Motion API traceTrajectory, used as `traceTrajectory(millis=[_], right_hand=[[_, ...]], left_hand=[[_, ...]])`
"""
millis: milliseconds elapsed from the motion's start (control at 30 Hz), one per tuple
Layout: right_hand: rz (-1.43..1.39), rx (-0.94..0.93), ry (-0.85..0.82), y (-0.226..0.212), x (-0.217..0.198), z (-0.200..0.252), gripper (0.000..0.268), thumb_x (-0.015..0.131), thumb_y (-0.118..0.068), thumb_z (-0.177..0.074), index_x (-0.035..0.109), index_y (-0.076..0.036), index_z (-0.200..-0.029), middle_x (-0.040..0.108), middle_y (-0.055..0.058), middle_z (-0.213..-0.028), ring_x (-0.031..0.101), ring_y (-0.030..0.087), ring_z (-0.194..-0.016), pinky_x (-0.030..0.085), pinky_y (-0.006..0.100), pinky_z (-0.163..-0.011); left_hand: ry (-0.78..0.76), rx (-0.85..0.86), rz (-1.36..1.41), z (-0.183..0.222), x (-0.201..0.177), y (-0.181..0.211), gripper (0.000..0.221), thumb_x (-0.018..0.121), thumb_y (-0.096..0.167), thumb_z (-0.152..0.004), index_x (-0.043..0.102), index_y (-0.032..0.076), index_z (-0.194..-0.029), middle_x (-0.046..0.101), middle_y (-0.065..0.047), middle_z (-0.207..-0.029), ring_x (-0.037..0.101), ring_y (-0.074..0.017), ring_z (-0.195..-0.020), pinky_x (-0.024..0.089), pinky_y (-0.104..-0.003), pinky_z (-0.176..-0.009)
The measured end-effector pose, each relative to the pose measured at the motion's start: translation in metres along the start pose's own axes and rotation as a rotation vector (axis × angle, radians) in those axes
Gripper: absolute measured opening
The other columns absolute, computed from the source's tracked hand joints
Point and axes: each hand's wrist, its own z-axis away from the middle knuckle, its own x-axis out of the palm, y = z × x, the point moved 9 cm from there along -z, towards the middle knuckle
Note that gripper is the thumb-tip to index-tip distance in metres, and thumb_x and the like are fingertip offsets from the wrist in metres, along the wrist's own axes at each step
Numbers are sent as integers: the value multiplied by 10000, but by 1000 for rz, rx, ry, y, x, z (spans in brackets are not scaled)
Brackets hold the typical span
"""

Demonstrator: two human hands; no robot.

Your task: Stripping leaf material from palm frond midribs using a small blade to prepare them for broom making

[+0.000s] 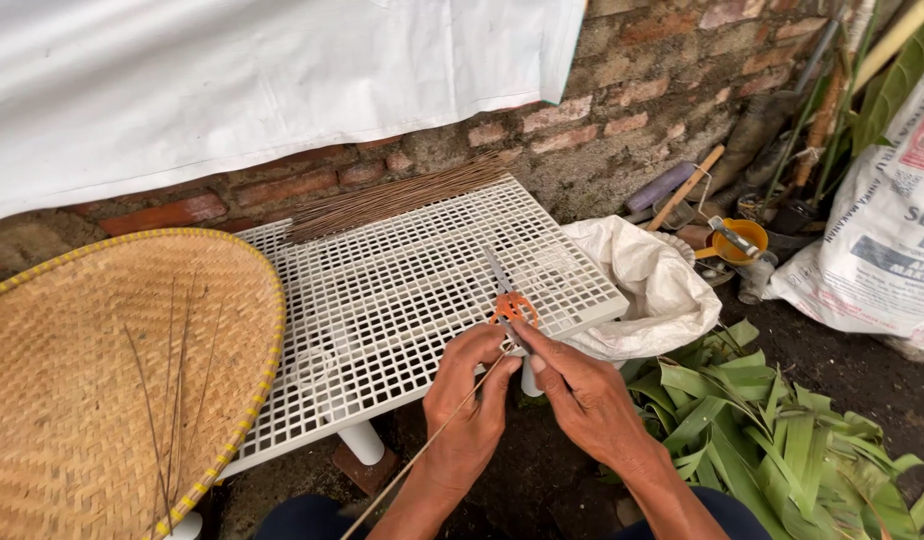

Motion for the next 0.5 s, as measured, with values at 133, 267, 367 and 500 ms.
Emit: traceTrajectory(millis=[133,267,367,500], right_hand=[[170,-55,10,-4,0,-1,436,506,-213,-1041,566,-171,-1472,743,27,-1297,750,169,-1014,521,320,-847],[167,-98,3,-11,3,0,429,514,-174,-1034,579,-133,-1456,726,65,-1335,726,196,-1167,521,335,-912],[89,-43,-68,-4,13,-1,440,484,-199,-1032,597,-174,-1456,674,34,-1431,636,159,-1316,463,315,-1061],[253,183,6,42,5,1,527,488,-298,-1018,532,-240,-1539,706,72,-1140,654,184,-992,497,332,-877]], left_hand=[[-97,-30,90,3,5,-10,346,631,57,-1031,577,-8,-1366,653,-196,-1308,695,-287,-1179,596,-365,-965],[-65,17,107,4,-1,-5,170,616,-8,-1004,701,-52,-1145,721,-242,-1168,747,-333,-1085,639,-377,-956],[-19,18,147,12,-8,-11,148,601,-77,-1006,721,-38,-1084,736,-197,-1108,754,-296,-1000,629,-348,-932],[-86,-20,217,22,-16,-15,201,552,-38,-1070,657,-7,-1239,673,-226,-1224,730,-342,-1069,653,-400,-957]])
